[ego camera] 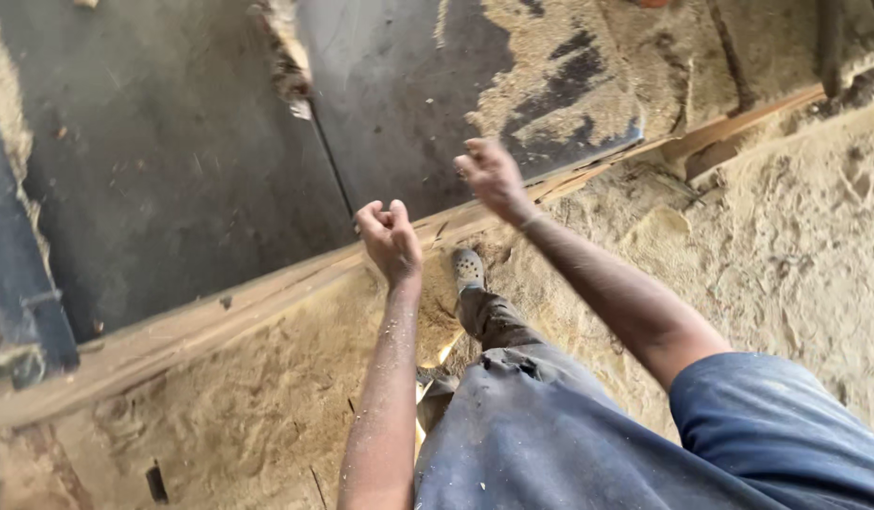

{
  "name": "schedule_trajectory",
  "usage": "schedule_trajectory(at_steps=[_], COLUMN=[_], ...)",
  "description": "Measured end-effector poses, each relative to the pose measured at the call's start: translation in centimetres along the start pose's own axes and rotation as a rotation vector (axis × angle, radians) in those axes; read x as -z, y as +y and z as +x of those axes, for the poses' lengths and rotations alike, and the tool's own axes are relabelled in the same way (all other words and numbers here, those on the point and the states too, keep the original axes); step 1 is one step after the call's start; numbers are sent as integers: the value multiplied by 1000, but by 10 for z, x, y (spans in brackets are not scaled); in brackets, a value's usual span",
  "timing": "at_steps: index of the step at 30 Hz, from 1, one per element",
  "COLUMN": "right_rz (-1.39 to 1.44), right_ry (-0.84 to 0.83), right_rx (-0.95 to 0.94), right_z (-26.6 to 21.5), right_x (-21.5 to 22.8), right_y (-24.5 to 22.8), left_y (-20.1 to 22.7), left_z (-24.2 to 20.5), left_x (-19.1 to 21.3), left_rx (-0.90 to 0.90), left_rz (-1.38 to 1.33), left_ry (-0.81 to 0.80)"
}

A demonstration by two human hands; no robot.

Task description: The person feeds several branches and logs into a vertical bandsaw, guiding them with both hands to cut them into smaller pieces. The cut pieces fall away as the person continues to process multiple pieces of wood.

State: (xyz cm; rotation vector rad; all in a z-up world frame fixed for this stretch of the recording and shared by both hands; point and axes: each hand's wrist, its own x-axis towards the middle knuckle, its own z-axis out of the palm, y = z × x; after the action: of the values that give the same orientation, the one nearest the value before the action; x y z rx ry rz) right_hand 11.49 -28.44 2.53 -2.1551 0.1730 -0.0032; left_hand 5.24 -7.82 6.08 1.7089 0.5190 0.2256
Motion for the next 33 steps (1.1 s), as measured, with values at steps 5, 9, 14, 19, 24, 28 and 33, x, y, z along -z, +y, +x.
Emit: schedule_trajectory(at_steps=[5,9,14,19,24,28,33], right_rz=[-401,-736,-798,-708,240,-427,743], right_ry=[554,824,357,145,250,-179,-107], right_rx=[451,183,-266,-430,-518,-438,-555], right_z=[59,139,203,219,151,-3,-214], right_x=[139,250,303,306,277,198,88], right_y=[55,82,77,29,-44,-90,-125], left_y=[0,2,11,12,22,25,17], left_z=[-1,-5,-27,-49,-64,-68,-106], left_x=[-53,-78,-85,-75,-61,-46,0], left_rx=[-112,-75,18,77,27,70,241], left_rz=[89,118,65,16,-95,-183,-160], left_ry=[-138,-252,-324,-365,-357,-430,-711])
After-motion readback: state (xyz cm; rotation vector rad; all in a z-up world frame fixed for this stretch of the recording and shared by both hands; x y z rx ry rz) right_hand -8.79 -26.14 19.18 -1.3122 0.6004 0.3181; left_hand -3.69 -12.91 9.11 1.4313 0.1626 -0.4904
